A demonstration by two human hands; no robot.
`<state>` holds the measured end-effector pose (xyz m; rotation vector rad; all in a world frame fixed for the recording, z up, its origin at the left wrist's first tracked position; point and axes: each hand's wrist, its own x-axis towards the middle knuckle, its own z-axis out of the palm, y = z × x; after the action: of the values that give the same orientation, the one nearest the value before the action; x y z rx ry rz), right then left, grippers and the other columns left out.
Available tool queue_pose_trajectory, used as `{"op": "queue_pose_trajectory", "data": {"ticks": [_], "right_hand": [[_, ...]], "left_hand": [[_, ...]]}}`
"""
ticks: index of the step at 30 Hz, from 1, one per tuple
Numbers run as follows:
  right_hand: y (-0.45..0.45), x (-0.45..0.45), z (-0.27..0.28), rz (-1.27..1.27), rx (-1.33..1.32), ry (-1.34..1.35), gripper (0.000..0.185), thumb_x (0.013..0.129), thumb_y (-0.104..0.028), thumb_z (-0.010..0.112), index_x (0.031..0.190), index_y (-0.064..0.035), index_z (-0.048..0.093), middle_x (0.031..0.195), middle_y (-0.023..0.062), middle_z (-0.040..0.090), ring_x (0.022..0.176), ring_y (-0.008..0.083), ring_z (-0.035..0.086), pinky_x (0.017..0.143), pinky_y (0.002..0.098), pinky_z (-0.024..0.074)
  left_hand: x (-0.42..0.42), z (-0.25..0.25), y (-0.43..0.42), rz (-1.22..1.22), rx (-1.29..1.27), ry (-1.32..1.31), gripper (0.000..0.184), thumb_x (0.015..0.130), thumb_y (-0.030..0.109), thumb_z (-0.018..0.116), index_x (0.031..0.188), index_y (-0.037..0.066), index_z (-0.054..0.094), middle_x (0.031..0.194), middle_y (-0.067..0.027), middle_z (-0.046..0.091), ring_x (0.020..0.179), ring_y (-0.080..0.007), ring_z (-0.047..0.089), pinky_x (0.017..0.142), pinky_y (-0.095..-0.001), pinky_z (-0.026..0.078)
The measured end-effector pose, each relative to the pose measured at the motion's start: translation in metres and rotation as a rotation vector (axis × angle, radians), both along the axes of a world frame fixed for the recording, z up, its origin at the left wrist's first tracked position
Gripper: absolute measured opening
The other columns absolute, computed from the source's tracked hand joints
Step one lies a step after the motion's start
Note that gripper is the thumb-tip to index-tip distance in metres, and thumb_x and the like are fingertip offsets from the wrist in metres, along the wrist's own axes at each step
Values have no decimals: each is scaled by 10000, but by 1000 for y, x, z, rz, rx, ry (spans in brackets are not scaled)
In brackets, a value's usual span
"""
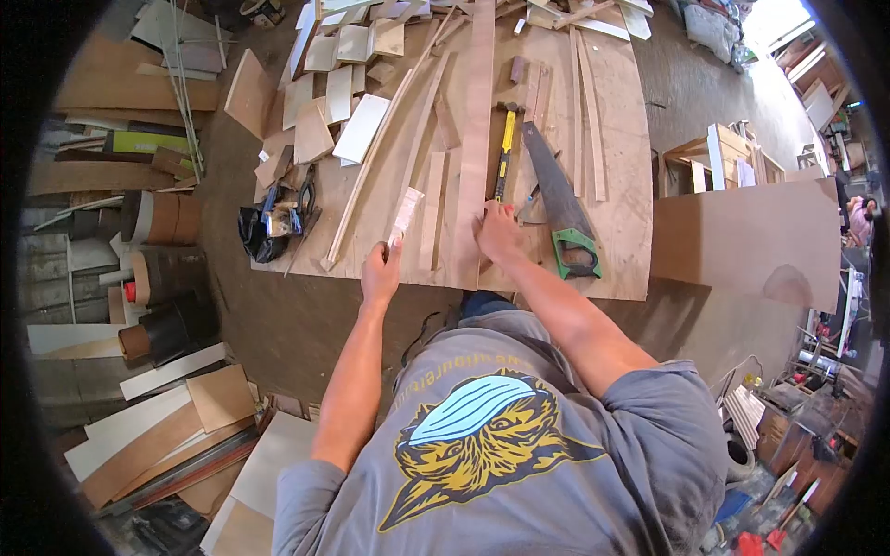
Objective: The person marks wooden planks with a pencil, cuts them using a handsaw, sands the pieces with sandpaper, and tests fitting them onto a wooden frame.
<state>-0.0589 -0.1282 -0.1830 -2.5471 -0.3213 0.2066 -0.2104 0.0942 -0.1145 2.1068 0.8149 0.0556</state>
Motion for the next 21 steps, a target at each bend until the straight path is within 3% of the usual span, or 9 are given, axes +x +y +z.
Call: {"op": "queue_pose_trajectory", "data": {"ticks": [3,5,8,9,12,15,18,21], "right_hand": [[28,1,1,-112,97,385,332,861,-161,629,1185,-102,592,1067,139,637,1072,347,619,883,480,516],[34,-4,-7,74,287,330,353,858,-158,627,1204,-98,590,1071,143,629,1081,352,617,902,485,514],[48,-3,-29,250,303,-13,344,866,-158,627,1205,-102,603,1076,149,628,1077,338,624,921,474,506],[51,9,-28,260,213,-137,318,870,-167,638,1182,-112,617,1082,145,631,1085,326,609,911,457,505],[50,37,-11,75,-73,-173,323,884,-234,660,1188,-129,624,1090,130,638,1089,313,593,909,441,495],[46,61,-2,84,-303,-28,364,904,-323,662,1202,-117,623,1106,115,646,1098,305,582,913,436,484],[42,69,-19,247,-385,59,404,912,-378,659,1197,-93,622,1109,115,651,1099,295,582,924,441,470],[33,61,-10,299,-277,107,417,897,-379,676,1183,-80,625,1154,130,640,1088,298,585,939,438,464]], "left_hand": [[19,12,-1,-21,-46,-32,563,997,500,581,809,-30,554,645,-98,493,616,-183,451,590,-372,399],[26,5,2,-11,-67,-63,539,1006,470,583,797,-25,541,650,-79,473,631,-157,431,589,-359,391],[27,-12,10,23,-91,-114,507,1014,435,583,791,-17,535,658,-56,456,651,-136,416,593,-347,384],[31,-11,10,30,-99,-134,497,1016,426,583,791,-15,536,661,-49,453,657,-131,414,596,-344,383],[36,-4,10,74,-188,-145,475,1019,403,585,799,-17,549,665,-41,456,666,-130,413,605,-342,386],[41,-5,12,31,-141,-151,465,1019,394,585,818,-26,570,669,-46,472,671,-133,424,614,-339,392],[47,-14,15,-8,-156,-119,463,1023,387,579,831,-35,586,678,-62,497,676,-139,442,622,-337,401],[51,-18,19,-54,-159,-100,468,1026,387,575,843,-43,596,689,-73,518,682,-143,459,627,-334,407]]}}
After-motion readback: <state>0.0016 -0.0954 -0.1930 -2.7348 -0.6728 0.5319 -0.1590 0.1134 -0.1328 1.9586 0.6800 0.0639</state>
